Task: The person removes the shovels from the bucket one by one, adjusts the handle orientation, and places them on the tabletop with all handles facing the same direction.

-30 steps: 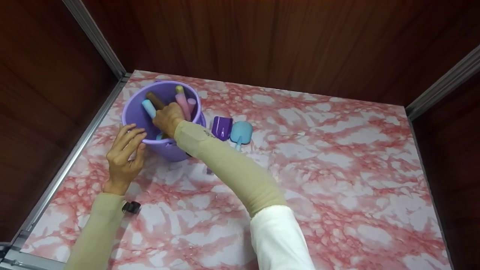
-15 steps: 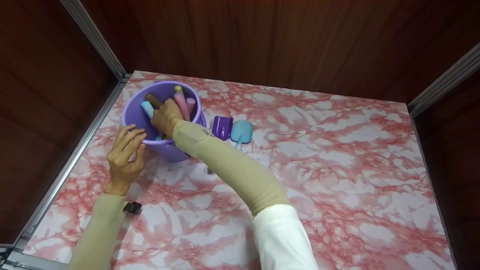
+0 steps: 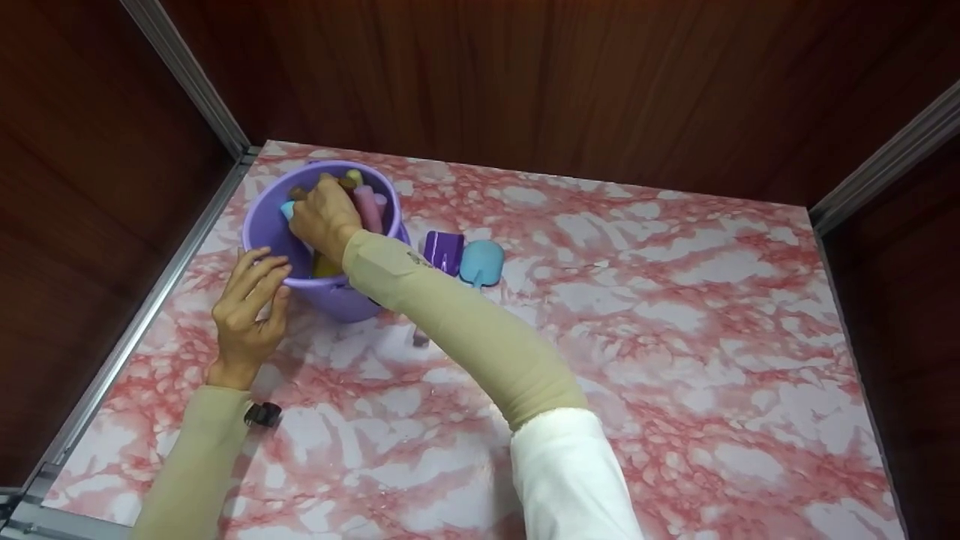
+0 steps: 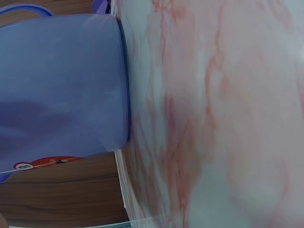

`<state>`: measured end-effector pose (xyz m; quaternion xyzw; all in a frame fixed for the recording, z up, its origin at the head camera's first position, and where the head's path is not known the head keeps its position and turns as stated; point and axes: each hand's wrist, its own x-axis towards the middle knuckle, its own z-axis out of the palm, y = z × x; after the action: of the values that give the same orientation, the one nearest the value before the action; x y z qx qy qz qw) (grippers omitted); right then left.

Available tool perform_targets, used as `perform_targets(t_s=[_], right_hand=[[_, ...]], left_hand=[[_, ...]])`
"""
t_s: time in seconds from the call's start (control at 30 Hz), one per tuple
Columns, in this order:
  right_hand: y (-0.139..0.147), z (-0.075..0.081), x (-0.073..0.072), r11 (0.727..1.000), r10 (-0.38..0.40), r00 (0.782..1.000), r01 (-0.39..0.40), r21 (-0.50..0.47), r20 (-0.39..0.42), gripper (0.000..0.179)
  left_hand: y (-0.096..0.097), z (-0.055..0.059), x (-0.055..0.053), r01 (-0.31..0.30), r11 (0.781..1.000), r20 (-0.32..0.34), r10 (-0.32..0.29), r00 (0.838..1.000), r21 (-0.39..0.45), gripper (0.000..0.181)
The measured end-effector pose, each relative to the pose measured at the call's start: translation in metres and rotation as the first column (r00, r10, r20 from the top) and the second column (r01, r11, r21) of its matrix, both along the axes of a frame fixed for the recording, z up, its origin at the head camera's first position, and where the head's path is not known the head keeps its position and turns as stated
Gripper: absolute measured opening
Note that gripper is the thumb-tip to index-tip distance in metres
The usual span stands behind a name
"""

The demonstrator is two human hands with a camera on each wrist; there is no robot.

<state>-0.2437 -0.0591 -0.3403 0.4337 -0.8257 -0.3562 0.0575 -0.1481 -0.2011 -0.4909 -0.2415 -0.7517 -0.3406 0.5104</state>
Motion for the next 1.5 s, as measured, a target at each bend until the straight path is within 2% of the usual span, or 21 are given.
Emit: perform_targets(t_s=[0.07, 0.33, 0.6, 0.77, 0.93, 1.07, 1.3, 1.5], right_hand=[[0.0, 0.005, 0.0, 1.0, 0.005, 1.0, -0.005, -0.011, -0.006, 0.028], [0.008, 0.026, 0.001, 0.993, 0.014, 1.0, -0.011, -0.117, 0.026, 0.029], [0.024, 0.047, -0.003, 0.981, -0.002, 1.0, 0.002, -0.194, 0.002, 0.027], [0.038, 0.054, -0.008, 0.97, -0.004, 0.999, -0.008, -0.244, -0.047, 0.022], [0.058, 0.057, -0.011, 0.932, -0.016, 0.999, -0.004, -0.362, -0.052, 0.022], [0.075, 0.059, -0.014, 0.89, -0.05, 0.999, 0.04, -0.454, -0.011, 0.017], [0.097, 0.059, -0.018, 0.866, -0.09, 0.995, 0.105, -0.49, 0.053, 0.018], [0.114, 0.064, -0.023, 0.826, -0.109, 0.987, 0.157, -0.541, 0.119, 0.028]], left_hand=[[0.0, 0.0, 0.0, 0.001, 1.0, -0.001, -0.001, 1.0, 0.0, 0.028], [-0.001, -0.001, 0.0, -0.002, 1.0, -0.001, 0.002, 1.0, -0.001, 0.03], [-0.004, -0.001, -0.001, 0.005, 1.0, 0.007, -0.005, 1.0, -0.003, 0.03], [-0.003, -0.002, 0.0, -0.006, 1.0, -0.001, 0.006, 1.0, -0.002, 0.03], [-0.002, -0.003, -0.001, -0.005, 1.0, 0.003, 0.005, 1.0, -0.001, 0.03], [0.0, -0.003, -0.002, -0.002, 1.0, 0.006, 0.002, 1.0, -0.002, 0.029], [-0.001, -0.006, 0.001, -0.009, 1.0, -0.006, 0.009, 1.0, -0.001, 0.029], [0.0, -0.008, 0.002, -0.011, 1.0, -0.003, 0.011, 1.0, 0.004, 0.029]])
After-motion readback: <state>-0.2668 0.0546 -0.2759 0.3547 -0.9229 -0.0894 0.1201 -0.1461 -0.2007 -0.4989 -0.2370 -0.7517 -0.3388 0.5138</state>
